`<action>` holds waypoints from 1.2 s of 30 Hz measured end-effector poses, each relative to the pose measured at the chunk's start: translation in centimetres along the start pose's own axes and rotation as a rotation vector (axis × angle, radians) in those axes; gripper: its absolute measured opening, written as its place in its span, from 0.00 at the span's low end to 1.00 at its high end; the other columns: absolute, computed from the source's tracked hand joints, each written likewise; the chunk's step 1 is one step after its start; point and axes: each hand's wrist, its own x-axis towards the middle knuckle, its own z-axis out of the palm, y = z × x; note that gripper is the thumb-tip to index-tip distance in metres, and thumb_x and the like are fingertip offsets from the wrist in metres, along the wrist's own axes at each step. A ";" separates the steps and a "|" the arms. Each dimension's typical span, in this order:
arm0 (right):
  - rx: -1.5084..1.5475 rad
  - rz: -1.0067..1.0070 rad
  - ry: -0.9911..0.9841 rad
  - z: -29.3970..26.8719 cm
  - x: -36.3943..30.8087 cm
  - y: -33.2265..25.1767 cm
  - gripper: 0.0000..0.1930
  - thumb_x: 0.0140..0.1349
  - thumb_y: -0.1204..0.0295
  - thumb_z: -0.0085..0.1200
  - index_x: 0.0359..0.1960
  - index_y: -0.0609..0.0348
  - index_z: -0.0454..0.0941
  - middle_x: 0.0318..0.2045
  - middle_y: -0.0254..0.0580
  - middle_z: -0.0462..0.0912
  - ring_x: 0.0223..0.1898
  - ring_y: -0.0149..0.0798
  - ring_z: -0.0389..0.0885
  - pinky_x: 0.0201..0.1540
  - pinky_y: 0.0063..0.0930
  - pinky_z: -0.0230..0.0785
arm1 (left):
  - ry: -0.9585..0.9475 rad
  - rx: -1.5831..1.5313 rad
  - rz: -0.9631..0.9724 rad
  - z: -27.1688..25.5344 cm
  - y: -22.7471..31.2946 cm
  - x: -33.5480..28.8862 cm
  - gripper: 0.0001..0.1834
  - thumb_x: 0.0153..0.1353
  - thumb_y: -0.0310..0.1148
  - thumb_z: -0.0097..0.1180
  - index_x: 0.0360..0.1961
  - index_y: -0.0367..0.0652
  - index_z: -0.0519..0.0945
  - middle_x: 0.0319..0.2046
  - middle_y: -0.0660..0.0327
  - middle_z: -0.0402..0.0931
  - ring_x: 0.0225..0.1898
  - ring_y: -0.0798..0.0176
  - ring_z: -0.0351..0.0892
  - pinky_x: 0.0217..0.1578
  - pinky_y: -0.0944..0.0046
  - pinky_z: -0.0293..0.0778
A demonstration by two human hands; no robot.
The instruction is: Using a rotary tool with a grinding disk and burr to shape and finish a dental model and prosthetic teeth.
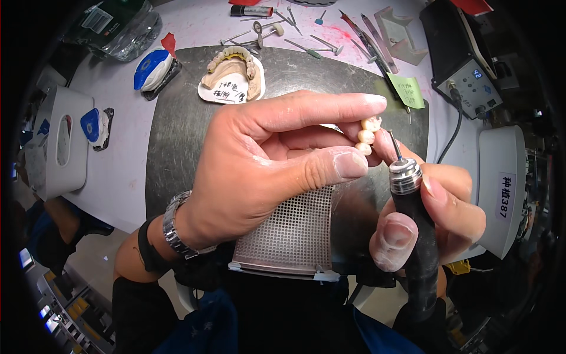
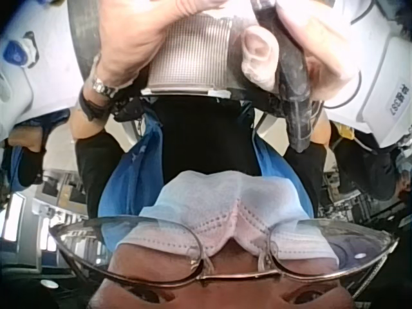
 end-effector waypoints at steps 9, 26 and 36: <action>0.089 0.044 0.027 0.8 -0.5 0.0 0.16 0.56 0.72 0.54 0.41 0.67 0.63 0.27 0.53 0.69 0.38 0.65 0.77 0.46 0.47 0.73 | -0.018 0.103 0.097 -0.7 -0.6 0.1 0.22 0.55 0.27 0.57 0.51 0.30 0.70 0.42 0.55 0.71 0.41 0.64 0.77 0.46 0.68 0.73; 0.064 0.069 0.000 0.3 -0.5 -0.2 0.16 0.56 0.72 0.54 0.41 0.67 0.63 0.27 0.54 0.70 0.35 0.56 0.79 0.44 0.41 0.75 | -0.008 0.165 0.119 -0.5 -0.5 0.1 0.18 0.57 0.30 0.55 0.48 0.32 0.73 0.44 0.55 0.73 0.40 0.69 0.74 0.43 0.72 0.71; 0.069 0.207 -0.011 0.1 -0.6 -0.9 0.15 0.58 0.71 0.52 0.43 0.64 0.64 0.31 0.53 0.73 0.43 0.54 0.78 0.49 0.39 0.70 | -0.033 0.313 0.126 -0.8 -0.2 0.1 0.19 0.61 0.37 0.50 0.48 0.34 0.74 0.44 0.55 0.72 0.39 0.72 0.74 0.40 0.76 0.72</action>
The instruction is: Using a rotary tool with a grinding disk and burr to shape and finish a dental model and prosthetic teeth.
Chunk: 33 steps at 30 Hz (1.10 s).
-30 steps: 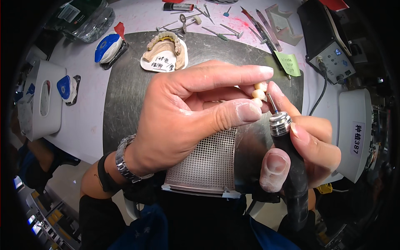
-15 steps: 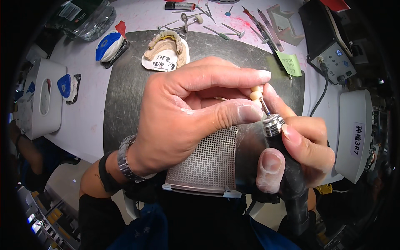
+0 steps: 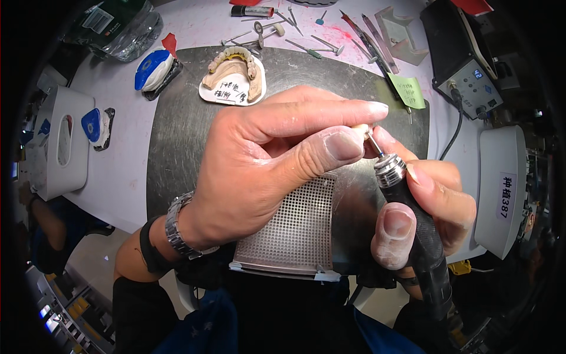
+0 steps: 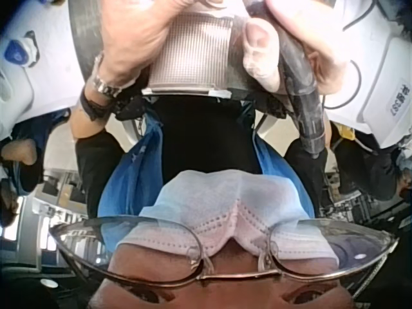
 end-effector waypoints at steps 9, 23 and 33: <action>0.036 0.004 -0.010 0.1 -0.2 0.1 0.15 0.58 0.72 0.53 0.42 0.64 0.65 0.32 0.51 0.72 0.43 0.54 0.77 0.49 0.39 0.70 | -0.021 0.048 0.006 -0.2 0.1 0.0 0.18 0.61 0.37 0.51 0.46 0.34 0.76 0.44 0.55 0.72 0.39 0.71 0.74 0.40 0.76 0.72; 0.121 0.089 0.113 0.4 -0.3 0.5 0.17 0.58 0.64 0.54 0.44 0.59 0.66 0.39 0.61 0.76 0.36 0.32 0.76 0.44 0.22 0.68 | 0.051 -0.337 -0.126 0.2 0.0 -0.1 0.16 0.62 0.31 0.49 0.47 0.29 0.71 0.46 0.49 0.73 0.42 0.65 0.77 0.44 0.71 0.77; 0.131 0.104 0.125 0.6 -0.3 0.4 0.16 0.57 0.66 0.54 0.42 0.60 0.67 0.38 0.63 0.76 0.37 0.33 0.75 0.47 0.26 0.66 | 0.072 -0.310 -0.111 0.2 -0.1 -0.1 0.15 0.62 0.30 0.49 0.46 0.29 0.72 0.44 0.48 0.74 0.40 0.65 0.79 0.42 0.71 0.77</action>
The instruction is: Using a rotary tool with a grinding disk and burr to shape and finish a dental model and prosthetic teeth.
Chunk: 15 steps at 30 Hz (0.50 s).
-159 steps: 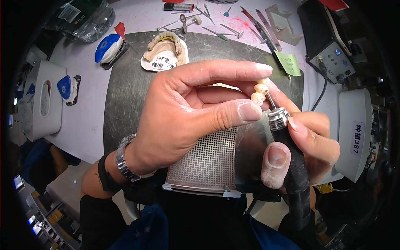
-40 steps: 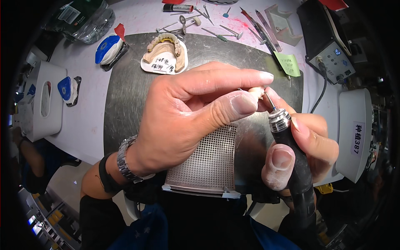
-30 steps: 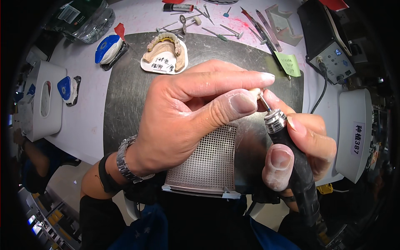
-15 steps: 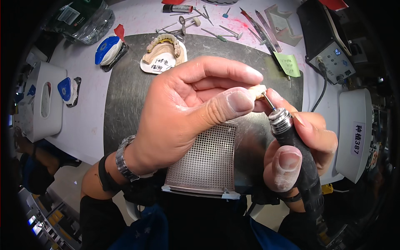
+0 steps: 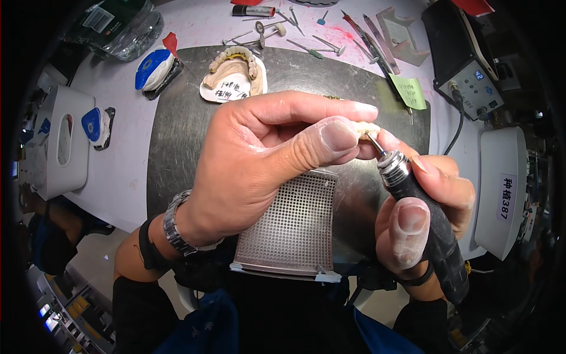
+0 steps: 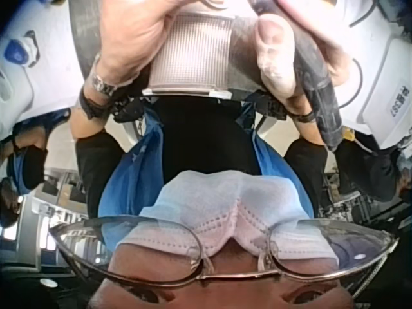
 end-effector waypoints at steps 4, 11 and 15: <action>-0.024 -0.026 0.009 0.2 -0.1 0.3 0.16 0.57 0.67 0.54 0.42 0.61 0.67 0.38 0.64 0.76 0.37 0.35 0.76 0.48 0.28 0.66 | 0.002 0.010 -0.022 0.0 0.1 0.0 0.15 0.62 0.31 0.49 0.45 0.29 0.72 0.42 0.49 0.75 0.39 0.67 0.79 0.42 0.72 0.77; -0.005 -0.073 0.005 0.2 0.0 0.7 0.17 0.57 0.67 0.54 0.41 0.65 0.65 0.33 0.59 0.75 0.41 0.46 0.77 0.49 0.37 0.69 | 0.001 0.013 -0.022 0.0 0.0 0.1 0.15 0.62 0.31 0.48 0.46 0.30 0.72 0.42 0.50 0.75 0.38 0.69 0.78 0.41 0.73 0.76; -0.038 -0.232 -0.068 -0.3 0.2 0.1 0.18 0.57 0.66 0.55 0.41 0.66 0.65 0.29 0.51 0.72 0.39 0.51 0.79 0.47 0.40 0.72 | 0.020 -0.065 -0.078 0.3 0.1 0.3 0.15 0.62 0.31 0.48 0.46 0.32 0.72 0.42 0.52 0.75 0.39 0.70 0.78 0.41 0.74 0.76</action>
